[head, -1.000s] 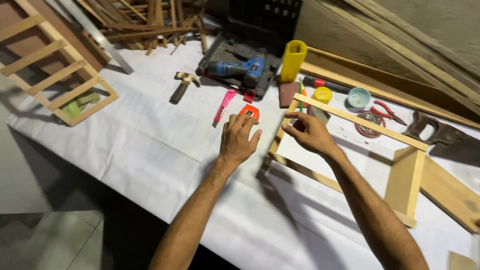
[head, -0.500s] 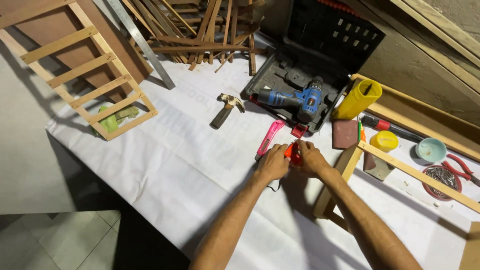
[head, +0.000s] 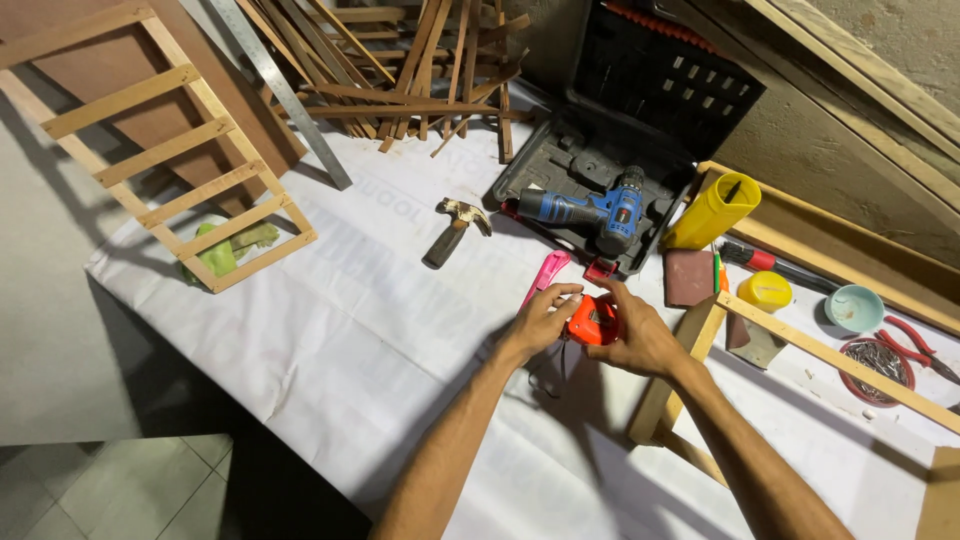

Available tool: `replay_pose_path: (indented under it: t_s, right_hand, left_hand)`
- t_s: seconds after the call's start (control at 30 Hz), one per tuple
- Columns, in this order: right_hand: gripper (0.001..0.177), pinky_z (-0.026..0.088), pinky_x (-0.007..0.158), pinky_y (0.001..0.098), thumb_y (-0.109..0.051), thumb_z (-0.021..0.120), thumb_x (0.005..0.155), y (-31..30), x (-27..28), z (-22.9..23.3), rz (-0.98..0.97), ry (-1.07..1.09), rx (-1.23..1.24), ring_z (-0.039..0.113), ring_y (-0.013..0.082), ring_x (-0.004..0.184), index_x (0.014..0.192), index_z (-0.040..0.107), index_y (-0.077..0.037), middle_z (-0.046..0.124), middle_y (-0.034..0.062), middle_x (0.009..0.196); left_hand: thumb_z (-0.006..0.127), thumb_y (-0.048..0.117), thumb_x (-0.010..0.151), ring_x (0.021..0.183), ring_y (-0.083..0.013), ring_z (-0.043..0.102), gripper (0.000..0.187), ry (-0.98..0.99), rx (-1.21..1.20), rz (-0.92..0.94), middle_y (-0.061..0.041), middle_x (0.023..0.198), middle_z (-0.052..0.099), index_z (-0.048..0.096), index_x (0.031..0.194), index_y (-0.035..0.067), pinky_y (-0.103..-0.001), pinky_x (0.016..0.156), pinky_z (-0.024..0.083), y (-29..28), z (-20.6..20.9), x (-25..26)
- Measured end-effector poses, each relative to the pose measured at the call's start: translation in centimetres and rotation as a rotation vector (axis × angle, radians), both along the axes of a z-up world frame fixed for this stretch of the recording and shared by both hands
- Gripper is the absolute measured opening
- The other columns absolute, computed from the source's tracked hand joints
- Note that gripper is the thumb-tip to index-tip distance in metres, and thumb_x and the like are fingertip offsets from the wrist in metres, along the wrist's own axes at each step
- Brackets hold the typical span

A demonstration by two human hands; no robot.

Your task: The person assembles a small rectangular wooden frame on a workbench. They position wood strips against the frame, measure it with a tape measure, pick nails from a dish, hammer nails into the joints, and sand the wood pieces with a sanding block.

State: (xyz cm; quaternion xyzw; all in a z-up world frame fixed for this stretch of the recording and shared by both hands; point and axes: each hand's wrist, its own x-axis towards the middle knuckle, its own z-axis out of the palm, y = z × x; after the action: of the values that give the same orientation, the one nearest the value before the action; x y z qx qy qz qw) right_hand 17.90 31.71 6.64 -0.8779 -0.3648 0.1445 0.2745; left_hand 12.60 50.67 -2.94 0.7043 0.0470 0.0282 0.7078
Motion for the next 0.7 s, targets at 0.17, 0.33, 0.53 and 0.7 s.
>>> replay_pose_path:
  t_s: [0.17, 0.33, 0.53, 0.7]
  right_hand:
    - [0.091, 0.058, 0.09, 0.0354, -0.019, 0.086, 0.062, -1.5, -3.8, 5.0, -0.055, 0.22, 0.251, 0.07, 0.0222, 0.103, 0.144, 0.045, -0.01, 0.069, 0.0103, 0.121]
    - [0.075, 0.052, 0.098, 0.0315, -0.017, 0.086, 0.072, -4.7, -4.9, 5.3, -0.026, 0.301, 0.544, 0.064, 0.0161, 0.113, 0.137, 0.053, -0.003, 0.065, 0.0079, 0.125]
    - [0.061, 0.056, 0.089, 0.0268, -0.025, 0.085, 0.08, -10.8, -6.6, 7.1, -0.279, 0.401, 0.579, 0.066, 0.0119, 0.103, 0.132, 0.061, -0.006, 0.07, 0.0044, 0.115]
    - [0.053, 0.052, 0.059, 0.0277, -0.043, 0.072, 0.087, -17.9, -6.6, 4.3, -0.482, 0.741, 0.866, 0.065, 0.0141, 0.079, 0.129, 0.059, -0.013, 0.066, 0.0067, 0.099]
  left_hand:
    - [0.059, 0.024, 0.105, 0.096, -0.0116, 0.067, 0.029, 0.01, -0.386, -0.192, -0.005, 0.108, 0.069, 0.064, 0.124, 0.003, -0.029, 0.085, 0.058, 0.0, 5.0, -1.9]
    - [0.063, 0.024, 0.105, 0.088, -0.0114, 0.066, 0.023, -0.012, -0.48, -0.204, -0.004, 0.101, 0.066, 0.063, 0.112, 0.002, -0.031, 0.079, 0.06, -2.9, 9.3, -2.9]
    - [0.066, 0.024, 0.102, 0.083, -0.0134, 0.066, 0.02, 0.05, -0.452, -0.24, -0.005, 0.096, 0.064, 0.059, 0.104, 0.005, -0.033, 0.072, 0.062, -9.7, 11.9, -2.7]
    - [0.069, 0.016, 0.098, 0.088, -0.0149, 0.07, 0.017, -0.013, -0.477, -0.339, -0.004, 0.1, 0.064, 0.06, 0.102, 0.003, -0.035, 0.079, 0.065, -16.1, 14.1, -2.7]
